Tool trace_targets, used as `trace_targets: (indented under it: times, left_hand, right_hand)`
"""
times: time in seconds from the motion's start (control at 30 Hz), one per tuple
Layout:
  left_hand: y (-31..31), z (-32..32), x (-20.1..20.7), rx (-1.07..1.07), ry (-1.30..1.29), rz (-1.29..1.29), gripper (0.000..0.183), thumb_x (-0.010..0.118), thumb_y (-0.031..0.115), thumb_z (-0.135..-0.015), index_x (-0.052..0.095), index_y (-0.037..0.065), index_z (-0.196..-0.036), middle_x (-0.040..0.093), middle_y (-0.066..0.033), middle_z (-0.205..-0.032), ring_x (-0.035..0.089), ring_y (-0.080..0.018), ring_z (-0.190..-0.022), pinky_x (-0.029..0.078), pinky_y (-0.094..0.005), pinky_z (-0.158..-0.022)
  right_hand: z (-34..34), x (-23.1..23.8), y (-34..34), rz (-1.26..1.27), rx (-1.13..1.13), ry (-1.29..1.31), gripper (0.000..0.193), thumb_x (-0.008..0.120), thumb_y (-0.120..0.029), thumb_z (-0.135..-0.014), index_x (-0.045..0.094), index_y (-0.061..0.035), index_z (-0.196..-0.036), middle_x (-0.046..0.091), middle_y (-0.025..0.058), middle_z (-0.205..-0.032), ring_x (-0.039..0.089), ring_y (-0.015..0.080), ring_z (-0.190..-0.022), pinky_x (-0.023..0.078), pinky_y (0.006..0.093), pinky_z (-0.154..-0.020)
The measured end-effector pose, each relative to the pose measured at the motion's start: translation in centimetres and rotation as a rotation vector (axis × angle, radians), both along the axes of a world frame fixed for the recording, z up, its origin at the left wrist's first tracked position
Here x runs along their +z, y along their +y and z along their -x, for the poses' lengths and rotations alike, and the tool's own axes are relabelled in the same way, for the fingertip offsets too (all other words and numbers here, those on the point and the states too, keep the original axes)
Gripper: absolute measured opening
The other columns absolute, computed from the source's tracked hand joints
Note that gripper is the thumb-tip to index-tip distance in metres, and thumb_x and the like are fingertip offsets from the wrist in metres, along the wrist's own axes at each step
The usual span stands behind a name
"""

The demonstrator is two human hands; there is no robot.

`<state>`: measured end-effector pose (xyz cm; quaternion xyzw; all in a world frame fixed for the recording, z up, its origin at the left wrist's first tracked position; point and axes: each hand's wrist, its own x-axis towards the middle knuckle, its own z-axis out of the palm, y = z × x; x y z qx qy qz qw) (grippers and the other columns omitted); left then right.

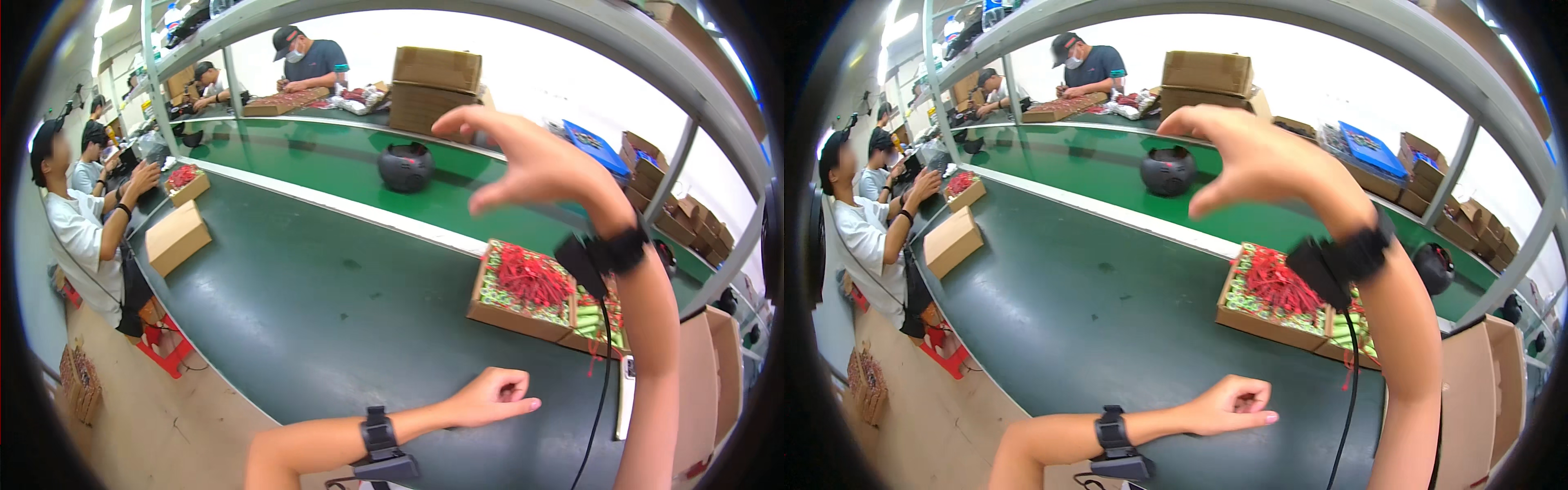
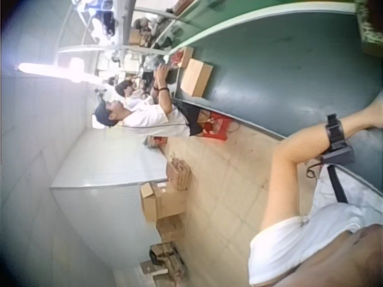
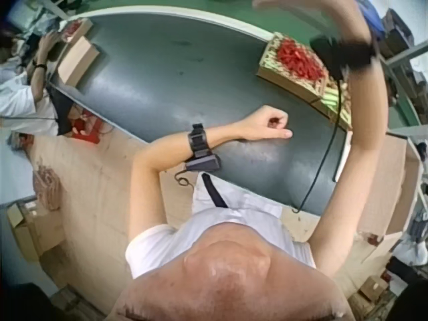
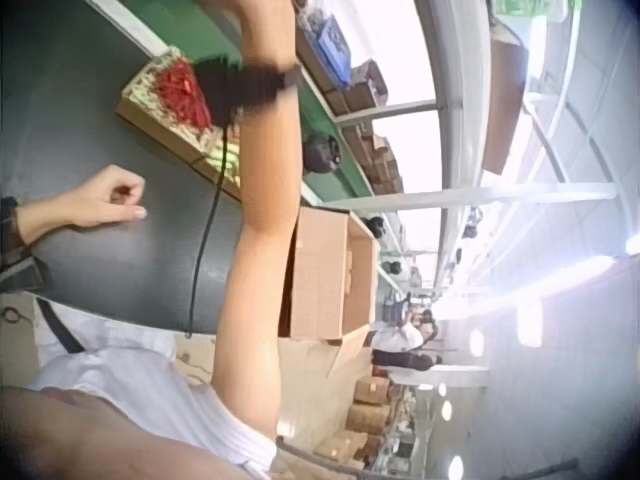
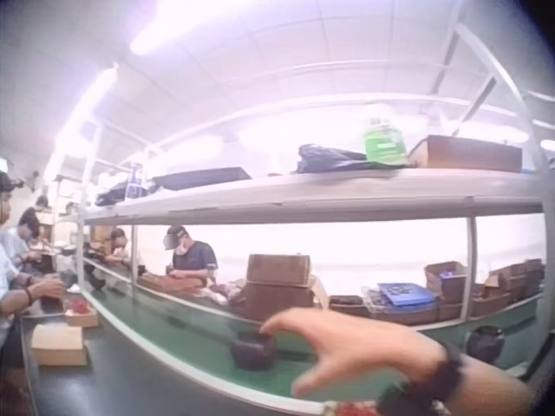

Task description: Assembling black plastic spherical housing with internal components and wires at a factory workstation.

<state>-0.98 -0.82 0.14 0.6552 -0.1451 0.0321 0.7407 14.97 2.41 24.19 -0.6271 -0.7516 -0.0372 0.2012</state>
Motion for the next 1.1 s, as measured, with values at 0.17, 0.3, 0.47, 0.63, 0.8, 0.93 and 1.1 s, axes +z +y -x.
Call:
trace_targets:
  times: [0.17,0.3,0.47,0.63,0.8,0.93,1.1]
  left_hand:
    - [-0.7,-0.7,-0.5,0.043,-0.104,-0.069,0.04,0.067,0.017,-0.083,0.035,0.006,-0.063,0.033,0.0032,-0.057,0.031,-0.0063,-0.054,0.027,-0.0258,-0.048]
    - [-1.0,-1.0,-1.3,0.025,-0.12,-0.11,0.02,0.063,0.01,-0.079,0.048,0.0,-0.069,0.041,-0.0054,-0.059,0.038,-0.0141,-0.054,0.035,-0.0306,-0.051]
    - [-1.8,-1.3,-1.4,0.098,-0.13,0.047,0.015,0.058,0.009,-0.081,0.051,-0.003,-0.079,0.05,-0.0102,-0.063,0.043,-0.0178,-0.056,0.038,-0.0326,-0.055]
    - [-2.3,-2.0,-3.3,0.198,-0.164,0.11,0.018,0.05,0.005,-0.085,0.054,-0.006,-0.1,0.061,-0.0188,-0.084,0.053,-0.0263,-0.068,0.044,-0.0348,-0.067]
    - [-2.0,-1.3,-1.3,0.235,-0.205,0.251,0.025,0.056,0.017,-0.085,0.057,-0.003,-0.1,0.058,-0.0213,-0.105,0.052,-0.0354,-0.092,0.04,-0.0436,-0.085]
    - [-1.3,-1.4,-1.2,0.236,-0.215,0.167,0.015,0.05,0.005,-0.085,0.053,-0.007,-0.094,0.059,-0.0204,-0.081,0.052,-0.031,-0.068,0.044,-0.0366,-0.066]
    - [-1.9,-2.6,-2.9,0.249,-0.196,-0.034,0.014,0.054,0.003,-0.08,0.047,-0.005,-0.073,0.048,-0.0166,-0.064,0.046,-0.0266,-0.058,0.039,-0.0366,-0.056]
  right_hand:
    - [-8.4,-4.2,12.7,0.224,-0.275,-0.024,0.097,0.086,-0.04,-0.053,0.041,-0.01,-0.134,0.042,0.0176,-0.137,0.038,0.034,-0.128,0.032,0.0412,-0.108]
    - [-10.2,-8.1,18.4,0.243,-0.418,0.012,0.107,0.088,-0.041,-0.048,0.036,-0.0141,-0.138,0.038,0.0169,-0.14,0.035,0.0369,-0.13,0.032,0.0457,-0.108]
    - [-12.3,-9.9,21.2,0.306,-0.596,-0.02,0.117,0.09,-0.031,-0.039,0.033,-0.0283,-0.14,0.032,0.0089,-0.146,0.028,0.0386,-0.133,0.034,0.0564,-0.104]
    - [-13.9,-12.0,23.3,0.376,-0.524,0.085,0.117,0.09,-0.031,-0.04,0.032,-0.0275,-0.142,0.03,0.0094,-0.148,0.03,0.0377,-0.133,0.036,0.0522,-0.104]
    - [-14.8,-13.2,22.5,0.481,-0.528,0.144,0.11,0.09,-0.023,-0.039,0.037,-0.028,-0.136,0.044,0.0123,-0.138,0.042,0.0362,-0.126,0.04,0.0475,-0.1]
    - [-14.7,-13.6,22.1,0.378,-0.485,0.16,0.103,0.087,-0.018,-0.039,0.041,-0.0257,-0.131,0.051,0.0148,-0.128,0.048,0.0362,-0.118,0.041,0.0451,-0.098]
    - [-17.5,-14.7,19.2,0.202,-0.393,0.179,0.099,0.086,-0.02,-0.04,0.044,-0.02,-0.129,0.053,0.0148,-0.125,0.049,0.0353,-0.118,0.039,0.0414,-0.1]
